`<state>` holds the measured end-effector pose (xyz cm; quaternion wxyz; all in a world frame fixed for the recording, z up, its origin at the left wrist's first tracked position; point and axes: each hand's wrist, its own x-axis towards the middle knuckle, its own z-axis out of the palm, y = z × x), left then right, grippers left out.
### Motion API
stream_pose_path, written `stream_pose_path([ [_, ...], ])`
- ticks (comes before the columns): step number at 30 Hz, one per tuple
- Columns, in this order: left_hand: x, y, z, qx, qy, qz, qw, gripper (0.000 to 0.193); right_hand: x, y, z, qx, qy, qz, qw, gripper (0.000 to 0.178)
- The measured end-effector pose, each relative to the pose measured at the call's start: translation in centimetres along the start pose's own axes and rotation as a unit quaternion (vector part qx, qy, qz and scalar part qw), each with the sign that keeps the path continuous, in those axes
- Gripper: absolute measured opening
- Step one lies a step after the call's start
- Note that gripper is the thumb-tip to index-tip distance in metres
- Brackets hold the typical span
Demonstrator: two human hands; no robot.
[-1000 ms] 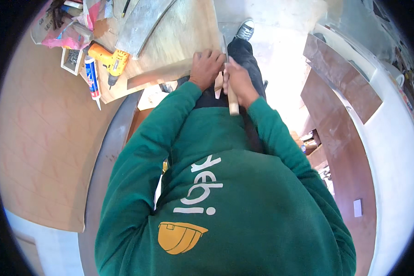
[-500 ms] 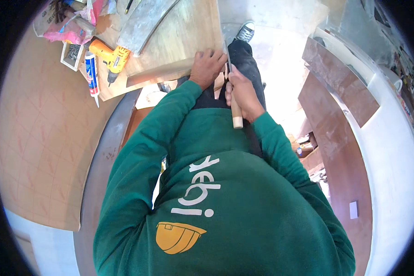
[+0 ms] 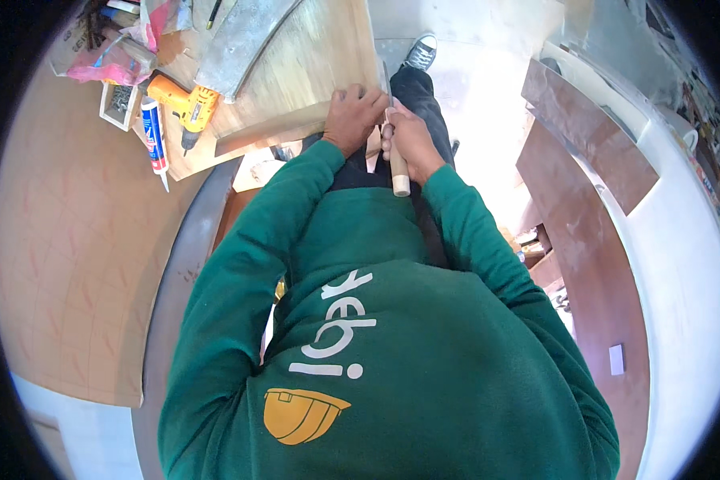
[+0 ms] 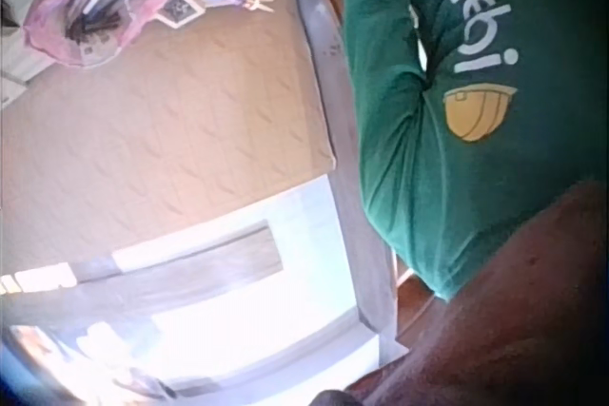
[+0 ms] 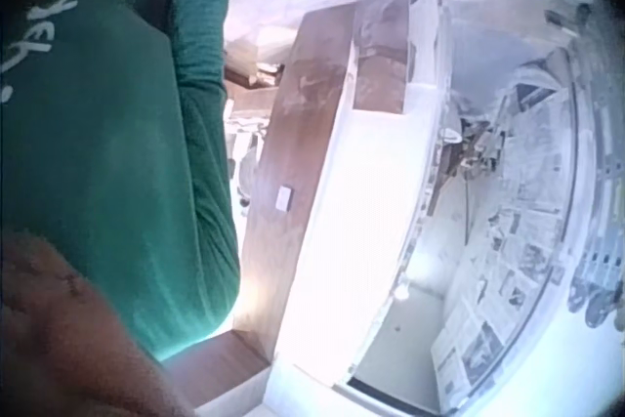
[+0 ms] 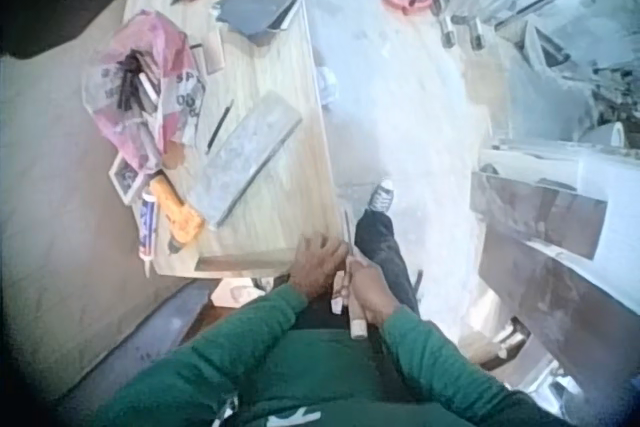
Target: The person uses a utility knife to trim a strip of edge banding on a wooden board. They then fit the trimmed strip onto the edge of a wooden cabinet frame, adjusting it to ensure a proper fit.
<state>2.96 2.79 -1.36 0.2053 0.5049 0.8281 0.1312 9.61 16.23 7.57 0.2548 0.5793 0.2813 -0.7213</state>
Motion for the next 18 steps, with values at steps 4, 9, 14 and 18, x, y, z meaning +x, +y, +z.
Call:
stream_pose_path([
  [4, -0.1, 0.2, 0.0, -0.008, -0.005, -0.019, 1.0, 0.026, -2.6, -0.3, 0.4, -0.015, 0.023, 0.0, 1.0, 0.031],
  [9, 0.1, 0.1, -0.4, -0.031, 0.009, -0.012, 0.999, 0.027, 1.3, -0.6, 0.2, 0.023, 0.029, 0.007, 0.999, 0.039],
  [14, -0.1, 0.2, -0.2, -0.022, 0.026, -0.013, 0.999, 0.026, -2.9, 0.8, -0.4, -0.015, 0.02, 0.027, 0.999, 0.036],
  [18, 0.0, 0.0, 0.1, -0.01, 0.004, -0.014, 1.0, 0.026, 1.8, 0.0, 0.0, 0.032, 0.028, -0.015, 0.999, 0.023],
])
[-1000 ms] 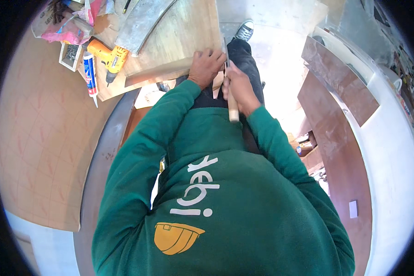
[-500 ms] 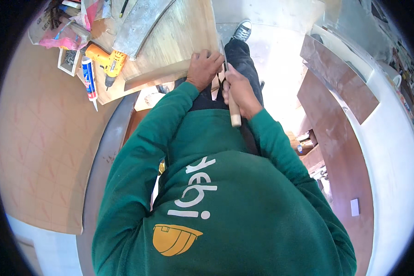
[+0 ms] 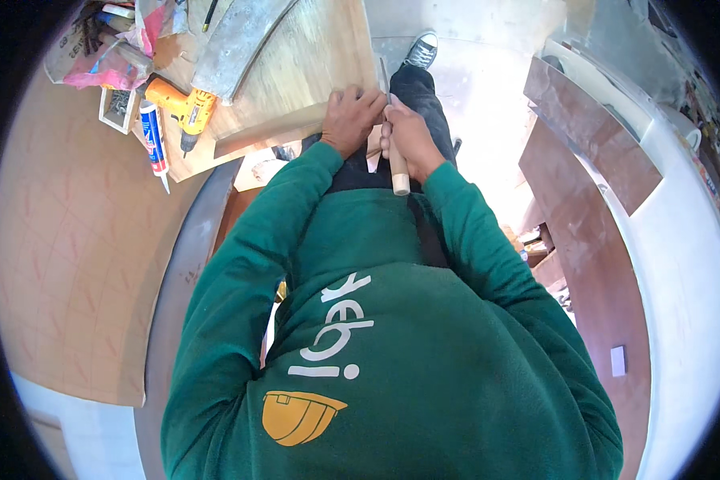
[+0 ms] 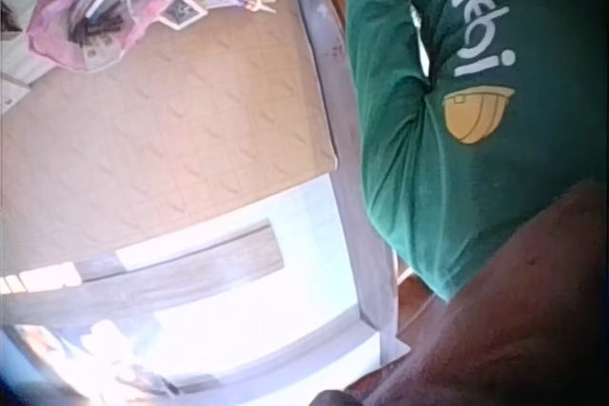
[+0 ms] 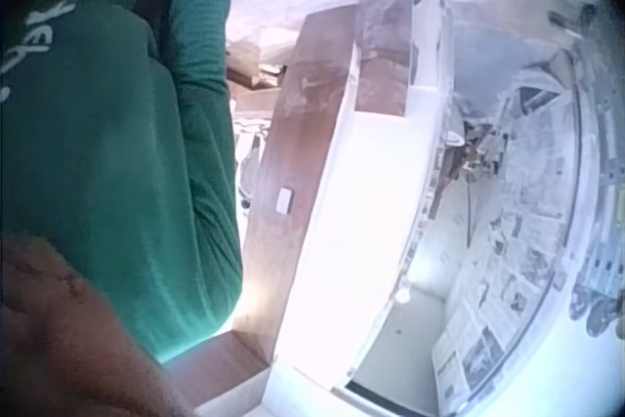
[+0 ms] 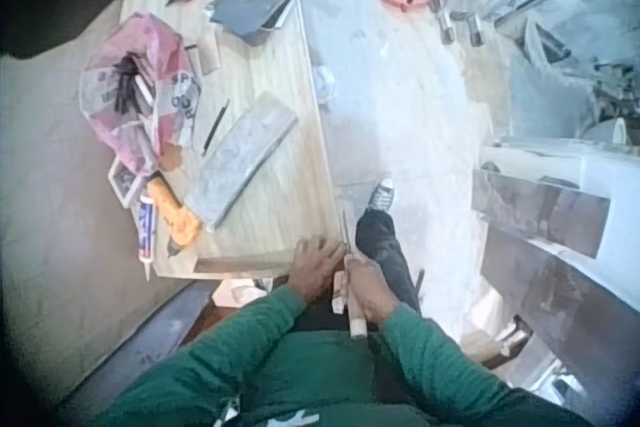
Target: The person uses a utility knife to trim a strip of edge banding on a wooden board. They then fit the trimmed strip onto the edge of a wooden cabinet frame, adjusting it to ensure a proper fit.
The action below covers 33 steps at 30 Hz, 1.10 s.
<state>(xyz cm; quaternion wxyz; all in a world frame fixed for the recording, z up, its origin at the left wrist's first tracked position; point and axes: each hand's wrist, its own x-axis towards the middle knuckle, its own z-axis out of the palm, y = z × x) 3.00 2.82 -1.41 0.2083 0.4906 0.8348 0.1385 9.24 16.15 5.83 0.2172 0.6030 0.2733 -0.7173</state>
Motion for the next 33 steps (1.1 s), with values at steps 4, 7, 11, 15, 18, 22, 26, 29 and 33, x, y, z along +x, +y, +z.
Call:
stream_pose_path([
  [4, 0.3, 0.0, 0.1, 0.003, 0.012, -0.003, 1.0, 0.023, -3.8, 0.7, -0.8, -0.049, -0.008, 0.008, 0.999, 0.026],
  [7, -0.4, 0.3, 0.2, 0.003, 0.02, 0.004, 1.0, 0.021, -3.0, 0.8, -0.4, -0.026, -0.018, -0.001, 1.0, 0.031],
  [11, 0.0, 0.1, 0.0, 0.0, 0.011, 0.006, 1.0, 0.021, -0.6, 0.9, -0.7, -0.014, -0.021, 0.008, 1.0, 0.038],
  [15, 0.0, 0.3, -0.4, -0.009, 0.003, -0.002, 1.0, 0.024, -3.8, 1.4, -1.1, -0.035, -0.021, 0.02, 0.999, 0.045],
  [18, -0.1, 0.1, -0.3, -0.012, -0.013, 0.001, 1.0, 0.025, -0.8, 1.3, -0.7, -0.009, -0.026, -0.001, 1.0, 0.049],
  [22, 0.4, -0.3, 0.1, -0.014, 0.019, 0.002, 1.0, 0.026, -3.2, 0.8, -0.8, -0.039, -0.024, 0.021, 0.999, 0.052],
  [26, -0.3, 0.3, -0.1, -0.007, 0.006, 0.004, 1.0, 0.027, -1.3, 1.5, -0.9, -0.024, -0.03, 0.004, 0.999, 0.054],
  [29, -0.3, 0.2, -0.6, -0.004, -0.019, 0.002, 1.0, 0.027, -1.2, 0.5, -0.2, -0.015, -0.012, 0.019, 1.0, 0.051],
  [33, 0.1, 0.3, -0.4, -0.004, 0.007, -0.003, 1.0, 0.027, -4.3, 1.2, -0.8, -0.033, -0.025, 0.021, 0.999, 0.051],
])
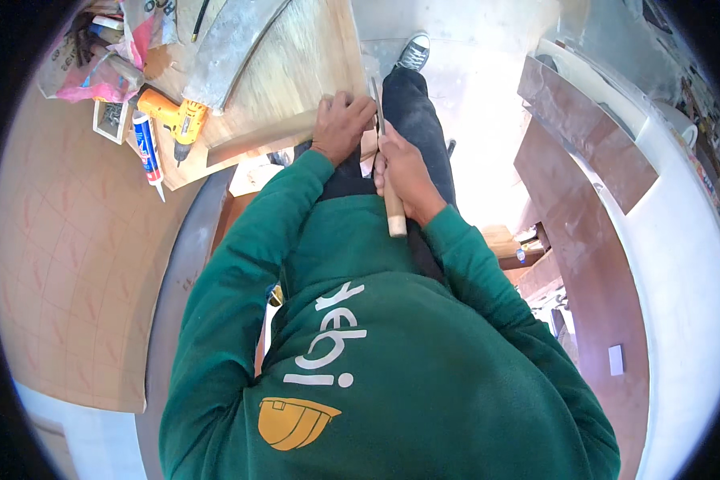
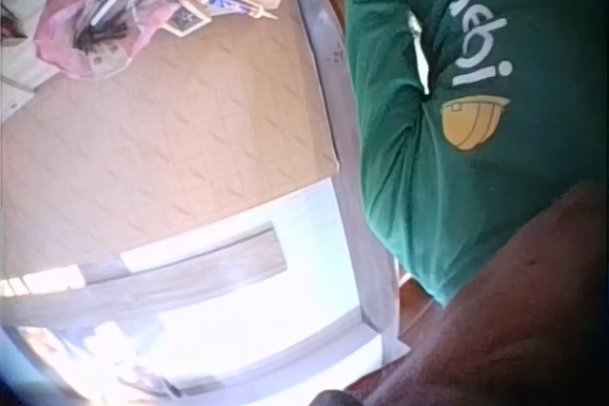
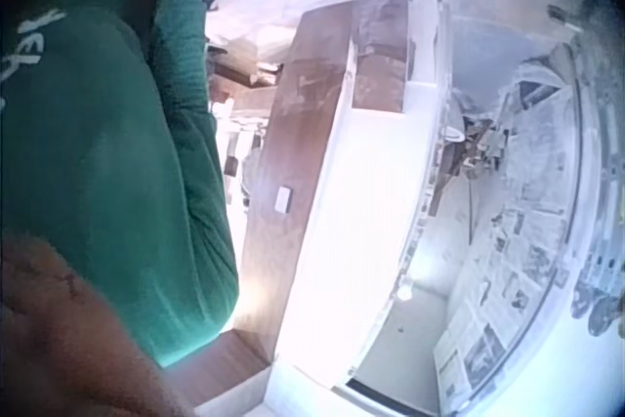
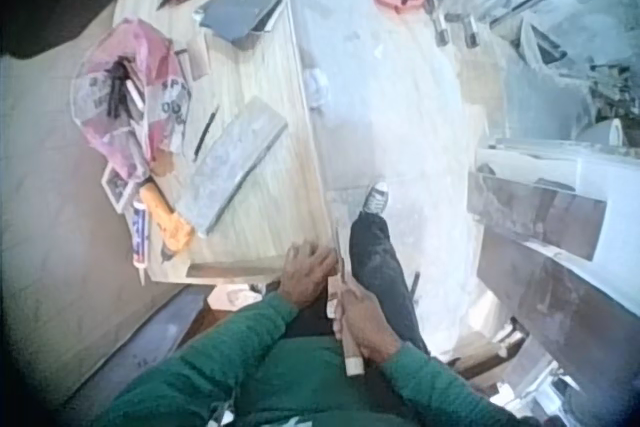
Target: The person uses a utility knife to trim a strip of edge banding on a wooden board. They then fit the trimmed strip onto the edge of a wooden cabinet frame, adjusting it to ensure a proper fit.
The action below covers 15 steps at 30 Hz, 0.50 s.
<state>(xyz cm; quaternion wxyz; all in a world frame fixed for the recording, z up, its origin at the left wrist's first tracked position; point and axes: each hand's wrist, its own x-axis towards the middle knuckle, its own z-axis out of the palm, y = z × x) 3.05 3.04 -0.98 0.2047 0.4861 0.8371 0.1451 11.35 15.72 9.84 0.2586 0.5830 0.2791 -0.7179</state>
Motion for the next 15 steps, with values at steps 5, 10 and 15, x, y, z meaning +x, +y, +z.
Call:
stream_pose_path([
  [5, 0.0, -0.3, -0.2, -0.004, -0.014, 0.011, 1.0, 0.026, 4.1, -0.1, -0.2, 0.043, 0.004, -0.003, 0.999, 0.053],
  [10, -0.2, 0.0, 0.2, -0.012, -0.017, -0.007, 1.0, 0.027, 1.2, 0.2, -0.3, 0.02, -0.006, 0.013, 1.0, 0.055],
  [15, -0.1, -0.4, 0.1, -0.003, -0.032, 0.002, 0.999, 0.029, 3.6, -0.2, -0.3, 0.054, -0.017, 0.005, 0.998, 0.055],
])
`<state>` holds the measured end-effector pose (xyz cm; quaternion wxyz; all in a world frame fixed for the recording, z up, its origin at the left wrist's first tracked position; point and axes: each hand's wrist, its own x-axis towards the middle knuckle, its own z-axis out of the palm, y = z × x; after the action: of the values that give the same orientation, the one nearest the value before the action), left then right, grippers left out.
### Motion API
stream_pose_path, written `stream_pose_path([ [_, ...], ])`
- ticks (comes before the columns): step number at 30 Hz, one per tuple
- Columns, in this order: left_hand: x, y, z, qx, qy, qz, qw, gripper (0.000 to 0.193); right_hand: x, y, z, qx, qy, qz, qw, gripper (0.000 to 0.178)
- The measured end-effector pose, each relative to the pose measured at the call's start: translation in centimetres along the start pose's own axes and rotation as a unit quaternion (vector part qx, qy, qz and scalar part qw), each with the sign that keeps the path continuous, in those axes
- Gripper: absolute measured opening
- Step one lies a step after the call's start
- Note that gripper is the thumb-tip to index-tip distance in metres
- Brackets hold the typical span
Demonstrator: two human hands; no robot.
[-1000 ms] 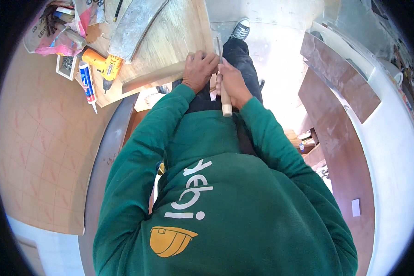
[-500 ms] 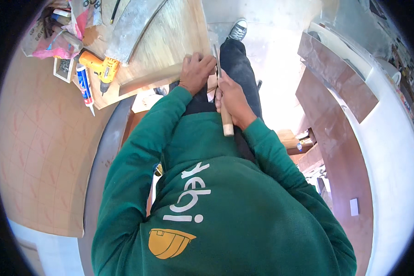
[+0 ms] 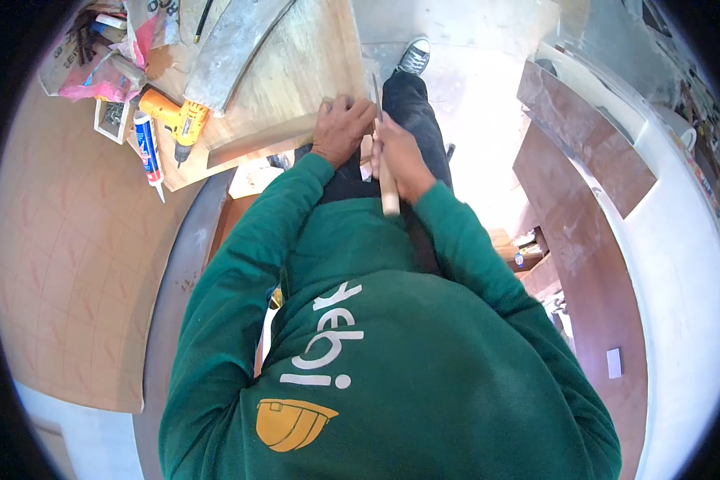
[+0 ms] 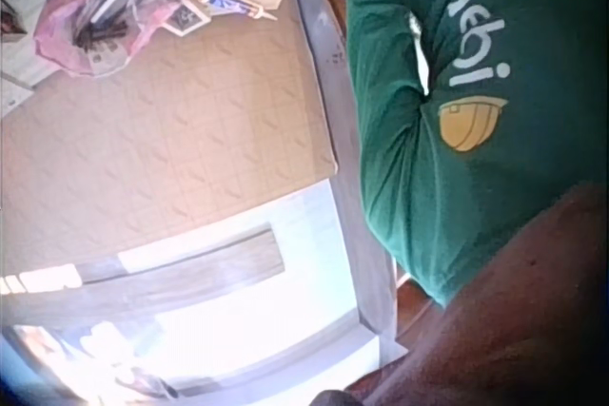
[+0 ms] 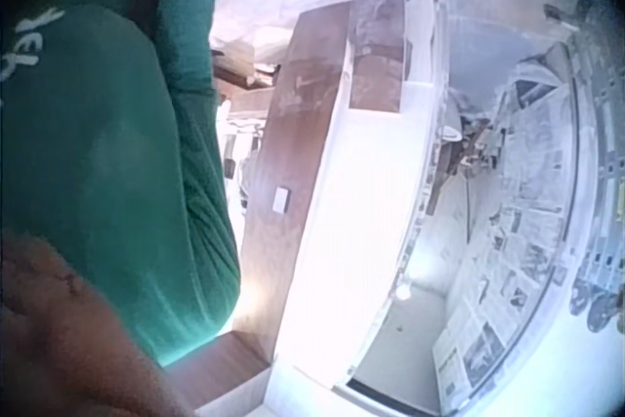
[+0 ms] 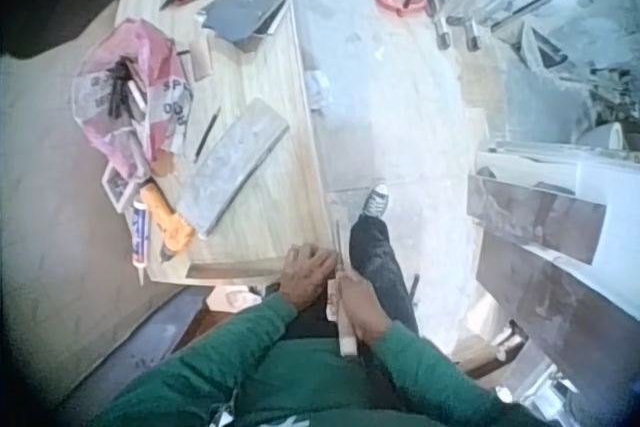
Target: The person uses a utility knife to trim a strip of edge banding on a wooden board. They then fit the trimmed strip onto the edge of a wooden cabinet frame, adjusting it to ensure a proper fit.
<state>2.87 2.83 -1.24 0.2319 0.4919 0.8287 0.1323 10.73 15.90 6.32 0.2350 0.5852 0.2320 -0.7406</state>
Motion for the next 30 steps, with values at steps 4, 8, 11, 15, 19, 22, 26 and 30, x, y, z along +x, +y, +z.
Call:
stream_pose_path([
  [4, -0.2, 0.4, -0.1, -0.011, 0.027, -0.01, 1.0, 0.025, -3.2, 0.6, -0.3, -0.056, 0.008, 0.013, 0.998, 0.048],
  [8, 0.0, 0.1, -0.2, 0.004, 0.034, 0.0, 0.999, 0.016, 0.2, -1.0, 0.6, -0.023, 0.019, 0.006, 1.0, 0.05],
  [11, -0.1, 0.3, -0.2, 0.015, 0.021, -0.005, 1.0, 0.024, -3.2, -0.1, 0.5, -0.059, 0.015, 0.001, 0.998, 0.046],
  [15, -0.1, 0.3, 0.1, -0.005, 0.038, -0.003, 0.999, 0.017, -1.1, 0.1, 0.7, -0.027, 0.029, -0.018, 0.999, 0.05],
  [19, 0.2, 0.2, -0.2, -0.013, 0.035, -0.002, 0.999, 0.022, -0.8, -0.3, 0.2, -0.026, 0.01, -0.002, 1.0, 0.054],
  [22, -0.4, 0.4, -0.2, -0.007, 0.02, -0.005, 1.0, 0.029, -3.3, 0.6, 0.2, -0.069, 0.003, -0.025, 0.997, 0.053],
  [26, 0.1, 0.0, -0.1, 0.003, 0.02, 0.004, 1.0, 0.029, 1.1, 0.6, 0.1, -0.002, 0.023, -0.029, 0.999, 0.051],
  [30, -0.3, 0.6, -0.4, -0.001, 0.031, 0.0, 1.0, 0.029, -4.5, 0.5, 0.6, -0.058, 0.032, 0.012, 0.998, 0.047],
])
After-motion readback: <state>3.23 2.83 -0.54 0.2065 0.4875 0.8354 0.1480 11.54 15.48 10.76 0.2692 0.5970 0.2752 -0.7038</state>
